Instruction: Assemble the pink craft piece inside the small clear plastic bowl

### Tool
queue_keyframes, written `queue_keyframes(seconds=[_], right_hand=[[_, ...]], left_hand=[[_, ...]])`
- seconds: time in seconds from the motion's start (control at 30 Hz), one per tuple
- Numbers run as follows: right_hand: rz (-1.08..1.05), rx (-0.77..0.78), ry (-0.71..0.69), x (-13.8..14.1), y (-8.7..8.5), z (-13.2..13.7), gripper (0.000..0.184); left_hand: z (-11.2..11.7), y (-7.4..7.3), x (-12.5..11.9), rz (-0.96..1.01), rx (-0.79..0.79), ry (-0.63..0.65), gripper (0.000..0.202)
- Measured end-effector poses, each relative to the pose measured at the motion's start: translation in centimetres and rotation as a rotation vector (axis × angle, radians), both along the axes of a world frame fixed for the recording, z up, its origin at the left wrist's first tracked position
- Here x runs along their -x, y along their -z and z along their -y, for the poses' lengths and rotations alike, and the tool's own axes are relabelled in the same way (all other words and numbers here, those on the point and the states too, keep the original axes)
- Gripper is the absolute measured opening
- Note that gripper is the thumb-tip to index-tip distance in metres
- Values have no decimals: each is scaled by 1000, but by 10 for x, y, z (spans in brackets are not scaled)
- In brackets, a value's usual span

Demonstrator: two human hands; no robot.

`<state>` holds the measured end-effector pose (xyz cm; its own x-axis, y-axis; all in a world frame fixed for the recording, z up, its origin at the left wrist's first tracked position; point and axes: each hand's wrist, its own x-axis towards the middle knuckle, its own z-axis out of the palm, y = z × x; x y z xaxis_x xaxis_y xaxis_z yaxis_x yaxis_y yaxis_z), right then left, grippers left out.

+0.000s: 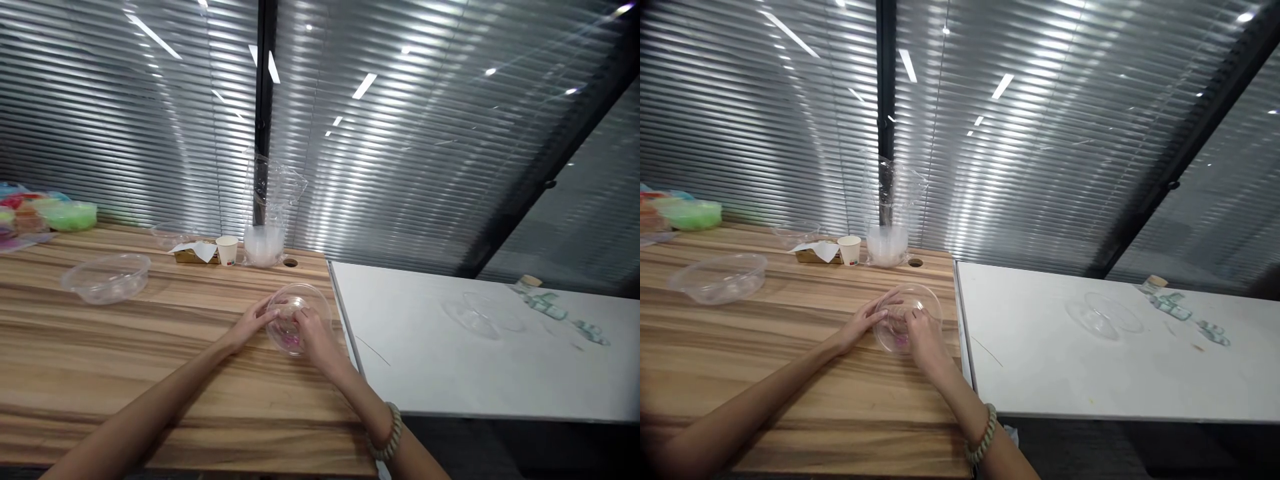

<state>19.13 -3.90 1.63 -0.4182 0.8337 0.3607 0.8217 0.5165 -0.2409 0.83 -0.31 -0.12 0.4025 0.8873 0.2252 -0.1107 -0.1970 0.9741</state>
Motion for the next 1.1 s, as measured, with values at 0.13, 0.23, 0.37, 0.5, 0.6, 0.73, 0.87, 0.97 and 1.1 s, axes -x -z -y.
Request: queue_keyframes(seconds=[0.13,0.23,0.37,0.5,0.6,0.73,0.87,0.97,1.1], right_hand=[[127,-5,47,3,-6,6,19],[232,-11,79,5,-12,10,22],[301,-21,98,5,-16,11,21],[254,-76,96,3,-11,8,18],[171,-135,83,0,-4,5,17],[58,-213,61,-2,6,5,17],[-12,-282,59,-2,13,6,18],[-66,-309,67,-3,17,6,21],[-99,-310,56,-3,21,5,19]], left_hand=[[2,-2,-1,-5,5,-5,65],[2,-1,-1,11,30,17,67],[0,3,-1,19,27,21,65],[0,3,-2,23,36,-5,65],[0,2,-1,18,18,-15,64],[-2,3,0,5,12,-9,64],[-2,2,-1,24,39,6,67],[0,-1,-3,39,42,11,67],[2,-3,-4,53,33,2,67]])
